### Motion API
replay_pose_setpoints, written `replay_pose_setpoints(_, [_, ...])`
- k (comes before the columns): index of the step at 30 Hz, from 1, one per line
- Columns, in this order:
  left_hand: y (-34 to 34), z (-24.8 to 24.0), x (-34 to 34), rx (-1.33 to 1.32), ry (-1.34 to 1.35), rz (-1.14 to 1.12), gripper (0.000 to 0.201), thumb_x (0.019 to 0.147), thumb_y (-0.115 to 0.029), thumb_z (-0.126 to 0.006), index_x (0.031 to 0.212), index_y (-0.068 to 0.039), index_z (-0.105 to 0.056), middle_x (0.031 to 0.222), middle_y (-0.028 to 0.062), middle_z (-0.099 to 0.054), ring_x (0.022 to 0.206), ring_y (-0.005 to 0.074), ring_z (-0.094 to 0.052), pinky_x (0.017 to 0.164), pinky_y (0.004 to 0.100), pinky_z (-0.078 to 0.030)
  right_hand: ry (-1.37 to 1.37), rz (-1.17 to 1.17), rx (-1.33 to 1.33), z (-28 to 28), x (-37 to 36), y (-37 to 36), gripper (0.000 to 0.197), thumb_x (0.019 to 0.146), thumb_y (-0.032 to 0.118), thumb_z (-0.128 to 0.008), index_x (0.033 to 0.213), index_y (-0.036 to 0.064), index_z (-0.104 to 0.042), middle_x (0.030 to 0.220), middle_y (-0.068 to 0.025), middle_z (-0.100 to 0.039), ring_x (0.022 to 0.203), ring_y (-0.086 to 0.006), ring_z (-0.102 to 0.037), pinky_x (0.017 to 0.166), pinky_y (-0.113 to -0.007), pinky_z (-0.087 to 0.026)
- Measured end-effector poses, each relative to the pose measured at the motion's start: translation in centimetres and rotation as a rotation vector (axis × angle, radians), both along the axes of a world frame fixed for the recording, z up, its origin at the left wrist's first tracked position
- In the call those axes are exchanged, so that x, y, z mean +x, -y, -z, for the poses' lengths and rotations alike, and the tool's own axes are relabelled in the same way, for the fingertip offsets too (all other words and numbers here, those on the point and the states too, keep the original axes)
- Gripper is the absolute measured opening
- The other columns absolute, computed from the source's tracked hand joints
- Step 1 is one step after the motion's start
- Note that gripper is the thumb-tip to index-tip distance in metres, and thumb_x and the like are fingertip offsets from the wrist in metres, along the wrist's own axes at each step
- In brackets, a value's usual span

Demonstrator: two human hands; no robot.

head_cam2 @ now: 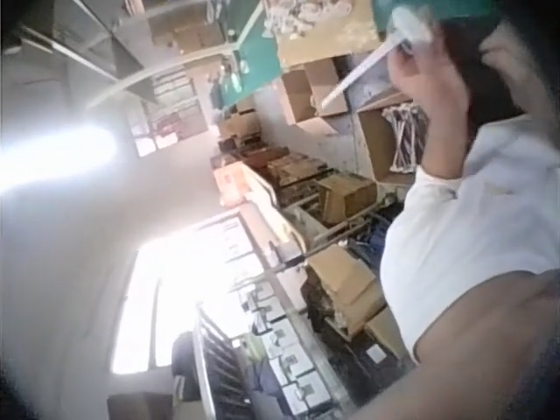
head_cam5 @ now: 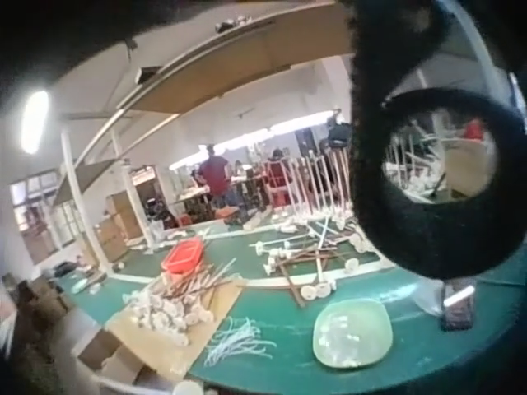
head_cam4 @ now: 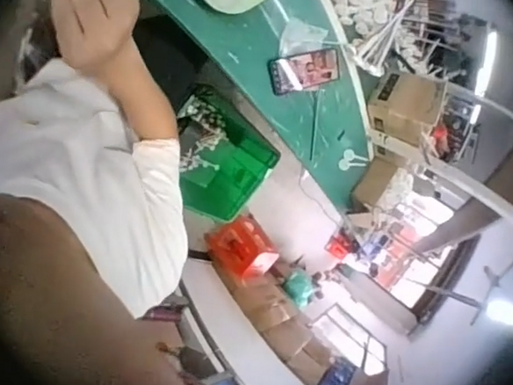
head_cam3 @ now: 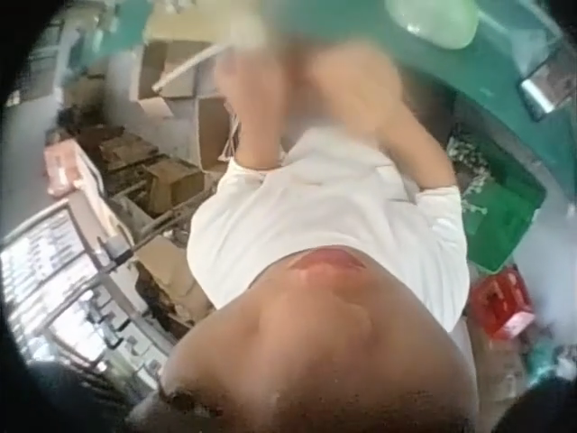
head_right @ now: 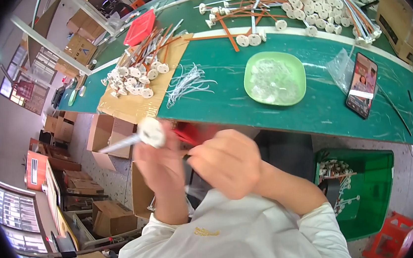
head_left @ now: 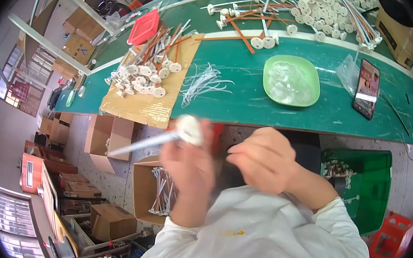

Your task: Manually attaching circular bases and threading wires onto LED strips at a factory workbench.

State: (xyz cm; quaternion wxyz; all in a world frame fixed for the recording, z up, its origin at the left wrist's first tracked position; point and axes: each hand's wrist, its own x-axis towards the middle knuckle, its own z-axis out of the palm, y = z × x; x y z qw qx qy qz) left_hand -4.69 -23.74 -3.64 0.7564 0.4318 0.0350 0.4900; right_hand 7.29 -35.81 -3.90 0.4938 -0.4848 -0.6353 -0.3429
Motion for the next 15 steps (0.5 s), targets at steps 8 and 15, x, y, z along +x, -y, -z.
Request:
replay_pose_setpoints(8, [-23.2, -7.5, 3.2, 1.125, -1.233, -0.629, 0.028, 0.078, -0.022, -0.071, 0.075, 0.006, -0.064, 0.064, 0.0123, -0.063, 0.057, 0.0186, -0.060, 0.060, 0.0266, -0.046, -0.199, 0.751, -0.222, 2.4, 14.0, 6.1, 0.012, 0.075, -0.005, -0.067, 0.085, -0.0003, -0.061, 0.103, -0.0156, -0.063, 0.093, -0.0337, -0.058, 0.077, -0.040, -0.048])
replay_pose_setpoints(15, [-27.9, -6.3, 7.8, 1.568, -1.478, -0.689, 0.034, 0.069, -0.025, -0.068, 0.084, 0.006, -0.068, 0.081, 0.0264, -0.064, 0.081, 0.0424, -0.063, 0.078, 0.0489, -0.051, -0.397, 0.813, -0.428, 3.3, 13.8, 7.4, 0.015, 0.074, 0.001, -0.070, 0.088, 0.0032, -0.064, 0.131, -0.0198, -0.049, 0.114, -0.0372, -0.050, 0.083, -0.040, -0.047])
